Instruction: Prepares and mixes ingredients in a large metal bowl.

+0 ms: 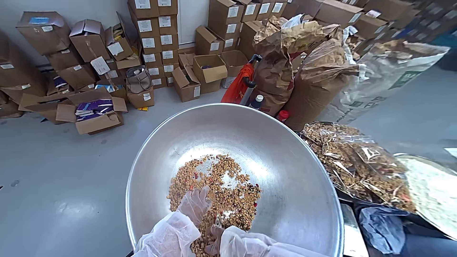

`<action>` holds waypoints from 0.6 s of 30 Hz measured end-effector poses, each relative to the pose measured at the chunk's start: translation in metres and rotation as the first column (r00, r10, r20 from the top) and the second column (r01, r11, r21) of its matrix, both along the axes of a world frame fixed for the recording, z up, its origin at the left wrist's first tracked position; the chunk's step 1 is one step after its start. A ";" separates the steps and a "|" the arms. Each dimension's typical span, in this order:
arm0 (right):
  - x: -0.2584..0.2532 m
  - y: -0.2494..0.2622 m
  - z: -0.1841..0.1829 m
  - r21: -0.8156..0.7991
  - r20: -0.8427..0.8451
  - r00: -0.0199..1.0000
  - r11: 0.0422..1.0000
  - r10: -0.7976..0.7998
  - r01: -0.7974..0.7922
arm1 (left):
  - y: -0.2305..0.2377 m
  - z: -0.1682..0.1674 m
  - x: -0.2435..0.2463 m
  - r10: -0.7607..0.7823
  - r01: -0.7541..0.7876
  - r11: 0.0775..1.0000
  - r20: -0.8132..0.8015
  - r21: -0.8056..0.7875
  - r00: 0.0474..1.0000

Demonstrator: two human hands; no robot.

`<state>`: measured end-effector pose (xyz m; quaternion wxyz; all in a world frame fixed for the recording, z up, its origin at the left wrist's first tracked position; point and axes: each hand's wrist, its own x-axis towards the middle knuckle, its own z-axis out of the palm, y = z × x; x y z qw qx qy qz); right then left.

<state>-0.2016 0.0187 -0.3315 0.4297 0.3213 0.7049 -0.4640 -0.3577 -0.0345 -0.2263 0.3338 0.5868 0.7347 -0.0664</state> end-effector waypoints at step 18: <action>-0.040 0.078 0.115 -0.504 -0.258 0.612 0.645 -0.747 0.575 | -0.009 -0.018 0.002 0.482 -0.570 0.821 0.493 0.035 0.724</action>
